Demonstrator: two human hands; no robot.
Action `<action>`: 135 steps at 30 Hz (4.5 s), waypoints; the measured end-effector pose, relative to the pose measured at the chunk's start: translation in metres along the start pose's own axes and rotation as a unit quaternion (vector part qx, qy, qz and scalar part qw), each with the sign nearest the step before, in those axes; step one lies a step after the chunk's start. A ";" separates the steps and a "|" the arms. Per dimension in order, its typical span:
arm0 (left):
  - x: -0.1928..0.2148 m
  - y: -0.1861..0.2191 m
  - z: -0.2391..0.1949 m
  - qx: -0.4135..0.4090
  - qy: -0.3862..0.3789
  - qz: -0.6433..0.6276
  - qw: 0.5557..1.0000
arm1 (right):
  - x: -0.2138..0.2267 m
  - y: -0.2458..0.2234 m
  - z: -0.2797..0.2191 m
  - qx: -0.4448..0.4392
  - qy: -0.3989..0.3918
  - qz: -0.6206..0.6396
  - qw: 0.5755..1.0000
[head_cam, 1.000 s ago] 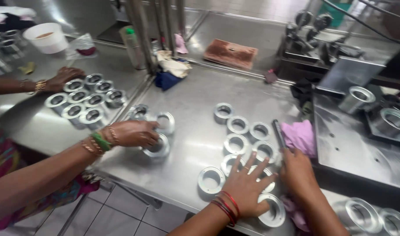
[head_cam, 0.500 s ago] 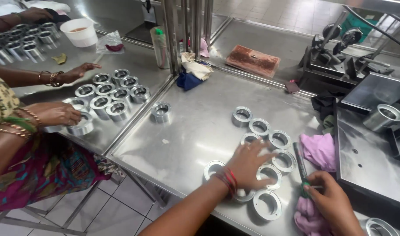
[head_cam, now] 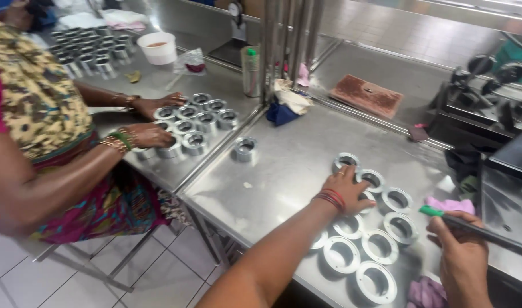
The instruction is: The person is cleaning and sorting small circular metal rings at a industrial workbench.
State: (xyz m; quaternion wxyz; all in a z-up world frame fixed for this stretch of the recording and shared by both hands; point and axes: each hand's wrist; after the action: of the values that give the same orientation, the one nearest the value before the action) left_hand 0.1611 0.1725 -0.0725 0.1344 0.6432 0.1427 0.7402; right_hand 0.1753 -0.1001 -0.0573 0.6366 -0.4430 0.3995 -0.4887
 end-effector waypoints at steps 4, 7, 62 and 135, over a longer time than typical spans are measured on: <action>-0.012 0.004 0.002 0.022 0.034 0.027 0.999 | -0.023 0.035 0.033 0.063 0.021 -0.055 0.996; -0.004 0.018 -0.009 0.034 0.033 0.034 0.998 | -0.030 0.056 0.047 0.092 0.005 -0.114 0.989; 0.074 -0.047 -0.206 0.206 0.184 -0.087 0.957 | -0.124 -0.038 0.034 0.041 -0.167 -0.357 0.918; 0.083 -0.039 -0.209 0.178 0.214 -0.099 0.956 | -0.133 -0.043 -0.032 0.055 -0.289 -0.420 0.859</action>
State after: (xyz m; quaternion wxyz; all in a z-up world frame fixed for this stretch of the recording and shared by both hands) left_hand -0.0563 0.2326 -0.0396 0.0568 0.4662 0.3600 0.8061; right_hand 0.1068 0.0183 -0.0154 0.4812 -0.6540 -0.0537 -0.5813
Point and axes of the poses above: each hand's wrist, its own z-axis towards the middle knuckle, its own x-axis out of the back of the hand, y = z × x
